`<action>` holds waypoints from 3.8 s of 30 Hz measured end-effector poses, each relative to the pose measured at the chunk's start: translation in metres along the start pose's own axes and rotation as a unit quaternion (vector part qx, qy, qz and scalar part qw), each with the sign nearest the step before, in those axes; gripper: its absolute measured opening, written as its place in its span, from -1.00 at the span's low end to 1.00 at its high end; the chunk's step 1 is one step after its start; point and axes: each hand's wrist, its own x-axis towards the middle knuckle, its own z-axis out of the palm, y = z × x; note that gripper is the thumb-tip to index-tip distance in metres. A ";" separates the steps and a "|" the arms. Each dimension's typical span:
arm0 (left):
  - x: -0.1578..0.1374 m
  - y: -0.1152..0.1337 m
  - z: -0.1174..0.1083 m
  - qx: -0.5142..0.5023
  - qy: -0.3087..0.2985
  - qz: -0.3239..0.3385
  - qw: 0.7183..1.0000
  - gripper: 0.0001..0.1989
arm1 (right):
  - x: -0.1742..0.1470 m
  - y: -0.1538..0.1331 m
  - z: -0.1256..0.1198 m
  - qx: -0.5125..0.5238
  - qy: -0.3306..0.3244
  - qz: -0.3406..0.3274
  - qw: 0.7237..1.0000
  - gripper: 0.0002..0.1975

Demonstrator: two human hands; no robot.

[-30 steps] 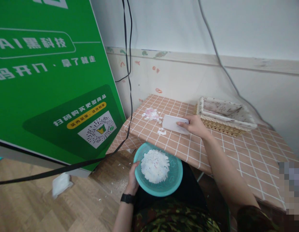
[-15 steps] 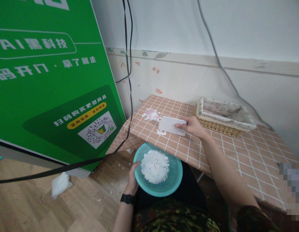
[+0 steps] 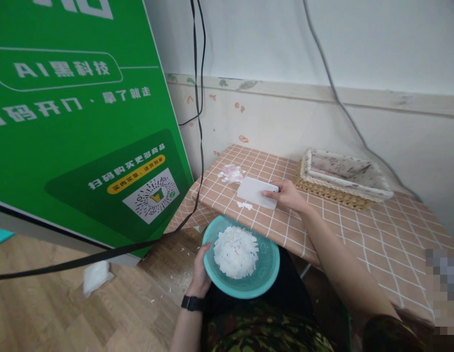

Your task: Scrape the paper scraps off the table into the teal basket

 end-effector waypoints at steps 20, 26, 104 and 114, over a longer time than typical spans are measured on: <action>-0.017 0.025 0.009 -0.008 -0.020 -0.025 0.999 -0.72 | -0.002 0.008 -0.010 0.084 0.007 0.049 0.995 -0.65; -0.016 0.025 0.008 -0.011 -0.032 -0.027 0.999 -0.71 | -0.004 0.008 -0.019 0.122 -0.052 0.098 0.986 -0.66; -0.003 -0.013 0.001 -0.008 -0.016 -0.014 1.000 -0.78 | 0.021 0.021 0.011 -0.119 0.258 0.080 0.956 -0.60; 0.009 -0.025 -0.006 0.005 -0.025 0.006 1.000 -0.80 | 0.036 0.029 0.011 -0.209 0.281 0.148 0.925 -0.62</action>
